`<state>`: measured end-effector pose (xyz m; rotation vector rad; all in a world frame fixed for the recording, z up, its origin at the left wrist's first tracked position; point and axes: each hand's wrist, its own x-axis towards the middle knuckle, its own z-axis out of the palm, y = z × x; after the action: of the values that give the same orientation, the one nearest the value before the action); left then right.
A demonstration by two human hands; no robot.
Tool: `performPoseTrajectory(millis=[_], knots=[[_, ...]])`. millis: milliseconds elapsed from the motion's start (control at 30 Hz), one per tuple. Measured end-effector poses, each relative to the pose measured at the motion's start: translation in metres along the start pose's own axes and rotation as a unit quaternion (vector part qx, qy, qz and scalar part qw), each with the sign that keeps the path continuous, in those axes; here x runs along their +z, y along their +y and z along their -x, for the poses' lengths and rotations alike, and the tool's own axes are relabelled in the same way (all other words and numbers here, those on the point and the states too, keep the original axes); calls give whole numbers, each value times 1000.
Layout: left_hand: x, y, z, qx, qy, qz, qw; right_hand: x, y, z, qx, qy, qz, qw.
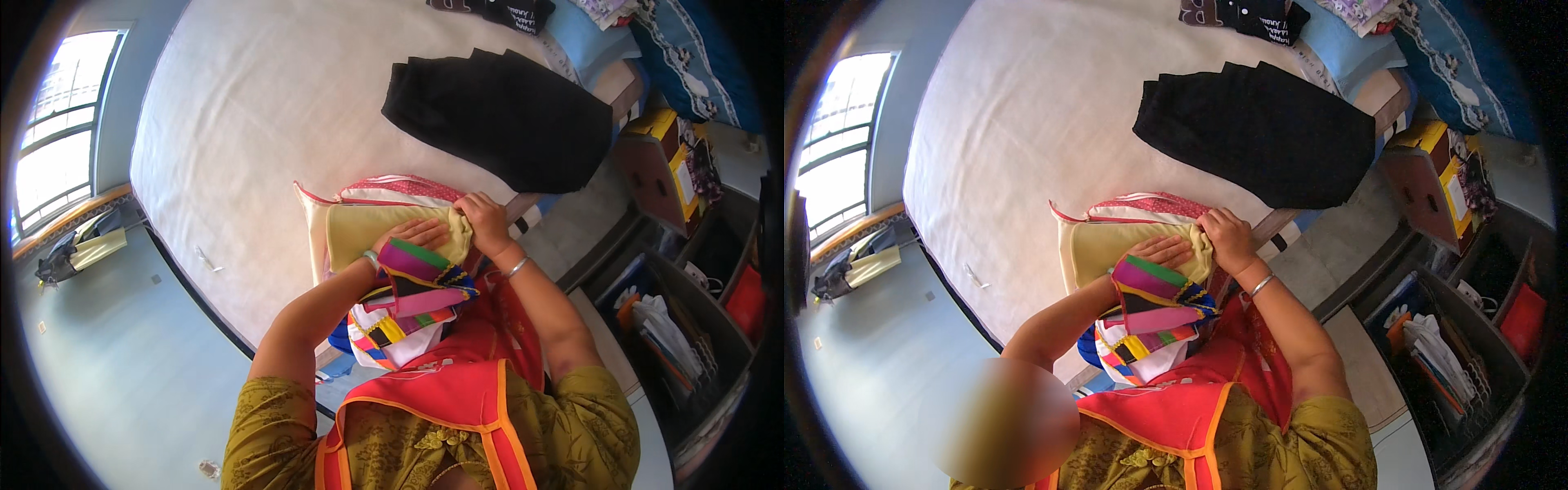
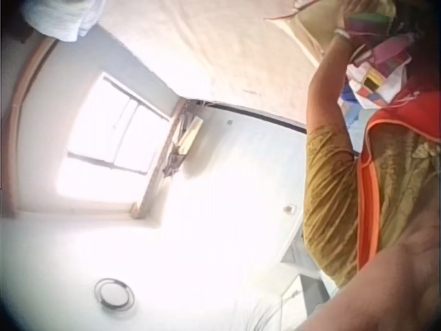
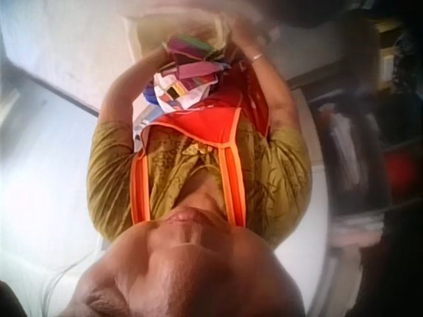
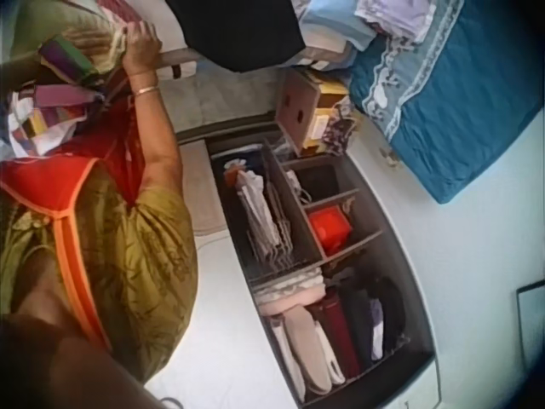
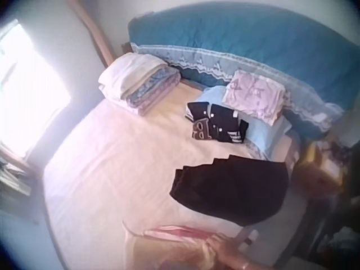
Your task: The person removes items of clothing from a closet shelf, places them into a storage bag on a bed, and then gathers more clothes from the closet.
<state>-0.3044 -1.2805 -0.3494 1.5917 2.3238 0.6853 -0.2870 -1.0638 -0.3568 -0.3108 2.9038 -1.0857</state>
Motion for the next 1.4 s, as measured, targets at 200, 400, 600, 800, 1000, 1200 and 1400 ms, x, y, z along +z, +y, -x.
performPoseTrajectory(millis=[200,400,600,800,1000,1200,1400], knots=[[32,-20,4,-89,-102,-1,991,0,-7,-6,-23,22,1,1000],[38,-28,2,-365,-118,380,842,10,-4,-11,-50,24,36,998],[30,-22,2,-164,-154,121,967,10,-9,-9,-18,30,57,998],[8,4,-27,-101,-188,-5,977,15,-16,13,56,58,57,995],[35,21,-32,-85,-125,-140,979,9,-16,12,47,23,39,998],[25,32,-61,-60,-240,-88,965,2,-21,8,90,-10,30,995],[56,34,-15,-175,-94,31,980,-2,-21,9,81,9,18,996]])
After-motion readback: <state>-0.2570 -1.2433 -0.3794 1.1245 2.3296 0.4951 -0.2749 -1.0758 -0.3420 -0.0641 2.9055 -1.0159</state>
